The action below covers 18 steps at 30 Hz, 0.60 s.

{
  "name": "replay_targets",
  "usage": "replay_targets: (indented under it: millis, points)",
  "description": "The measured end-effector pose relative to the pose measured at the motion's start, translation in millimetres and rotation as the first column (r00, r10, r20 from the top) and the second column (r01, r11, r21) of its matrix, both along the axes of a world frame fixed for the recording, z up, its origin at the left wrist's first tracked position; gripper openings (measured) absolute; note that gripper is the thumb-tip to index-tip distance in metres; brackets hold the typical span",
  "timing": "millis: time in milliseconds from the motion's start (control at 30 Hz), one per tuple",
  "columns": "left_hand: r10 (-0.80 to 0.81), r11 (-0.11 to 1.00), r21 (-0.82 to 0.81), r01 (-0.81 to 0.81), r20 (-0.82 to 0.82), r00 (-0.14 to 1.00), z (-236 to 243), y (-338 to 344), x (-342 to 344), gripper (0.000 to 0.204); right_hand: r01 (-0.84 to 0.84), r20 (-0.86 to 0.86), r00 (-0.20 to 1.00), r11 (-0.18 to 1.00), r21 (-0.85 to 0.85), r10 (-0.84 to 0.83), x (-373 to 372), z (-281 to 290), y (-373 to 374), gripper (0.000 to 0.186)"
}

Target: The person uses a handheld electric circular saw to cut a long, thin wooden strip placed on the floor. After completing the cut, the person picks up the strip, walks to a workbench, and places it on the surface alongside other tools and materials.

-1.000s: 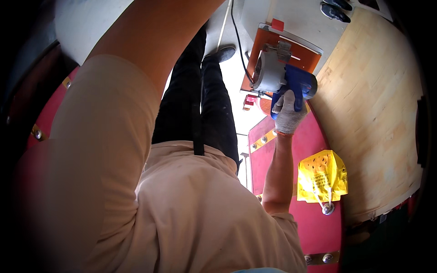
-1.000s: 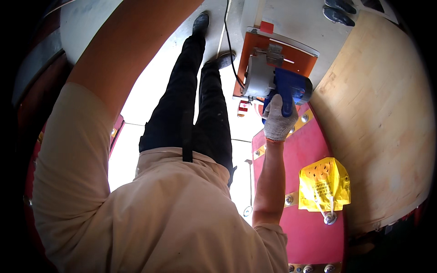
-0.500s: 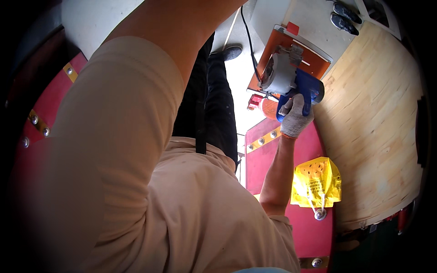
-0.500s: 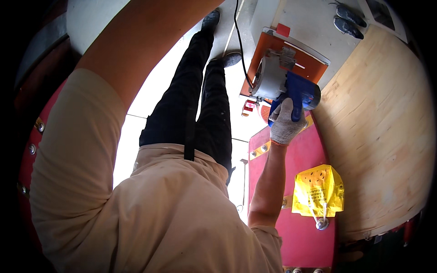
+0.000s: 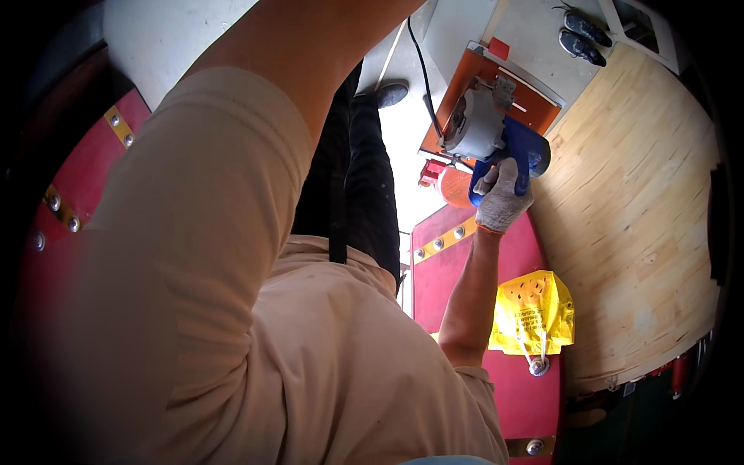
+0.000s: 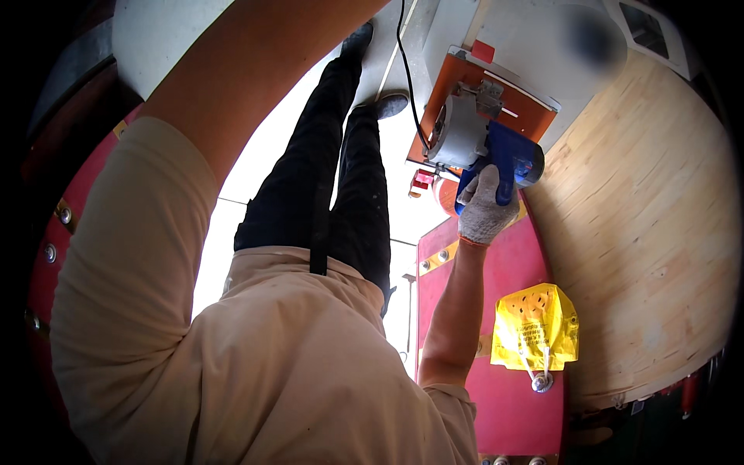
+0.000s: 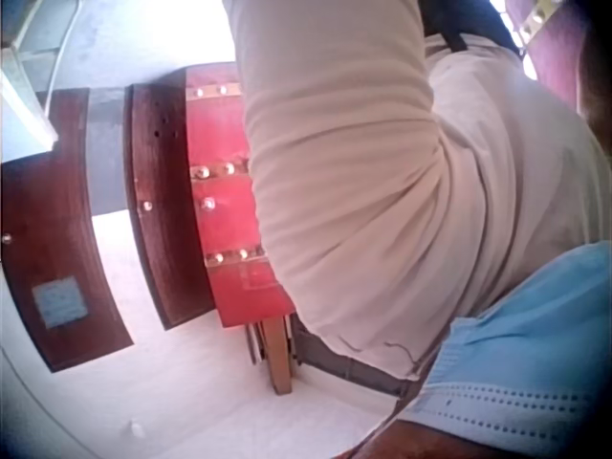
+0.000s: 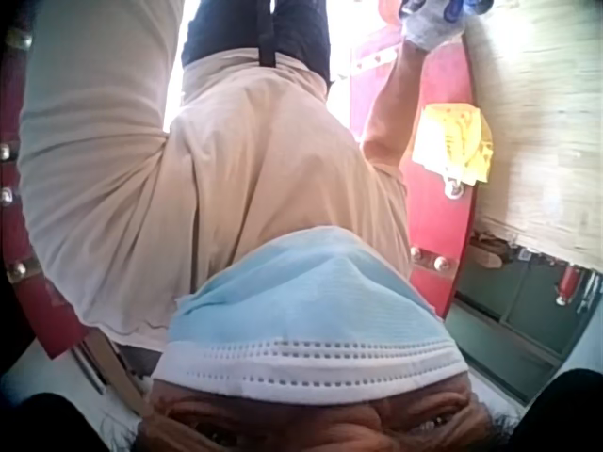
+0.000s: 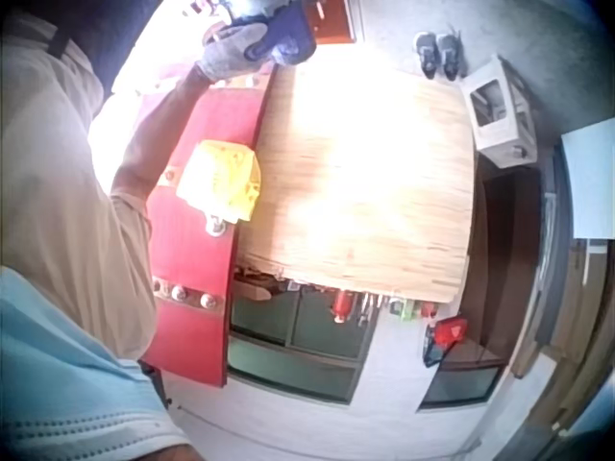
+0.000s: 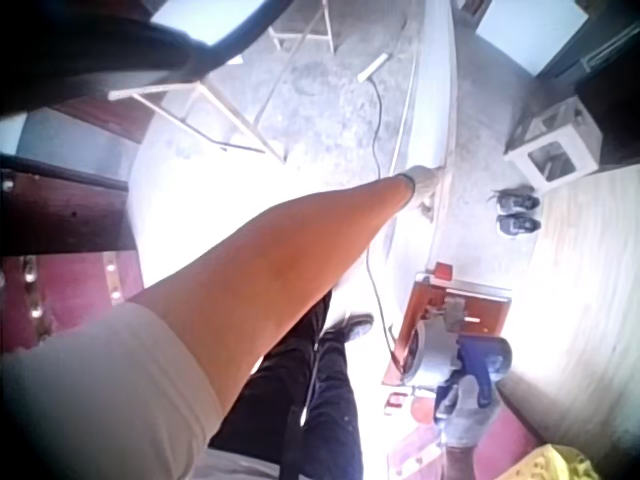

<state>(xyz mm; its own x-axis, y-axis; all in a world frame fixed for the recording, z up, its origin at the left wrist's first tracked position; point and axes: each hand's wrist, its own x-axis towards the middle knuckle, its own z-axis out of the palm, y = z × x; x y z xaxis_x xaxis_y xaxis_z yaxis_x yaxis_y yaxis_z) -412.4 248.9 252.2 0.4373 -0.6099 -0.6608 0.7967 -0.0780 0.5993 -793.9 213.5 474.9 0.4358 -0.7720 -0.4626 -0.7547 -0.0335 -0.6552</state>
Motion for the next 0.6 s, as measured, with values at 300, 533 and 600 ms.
replay_targets:
  millis: [300,533,600]
  points:
    - [0.009,1.000,0.000,-0.009,0.008,1.000,-16,6,-15,0.054,0.049,0.049,0.998,0.998,0.029,-0.051,-2,0,0,0.030]
    - [-0.231,0.933,-0.317,0.169,-0.171,0.958,-108,32,-3,0.042,-0.022,0.083,0.996,0.998,0.062,0.017,5,6,1,0.028]
    - [-0.301,0.881,-0.432,0.194,-0.194,0.934,-117,34,-8,0.043,-0.020,0.061,0.998,0.999,0.051,0.017,5,8,1,0.027]
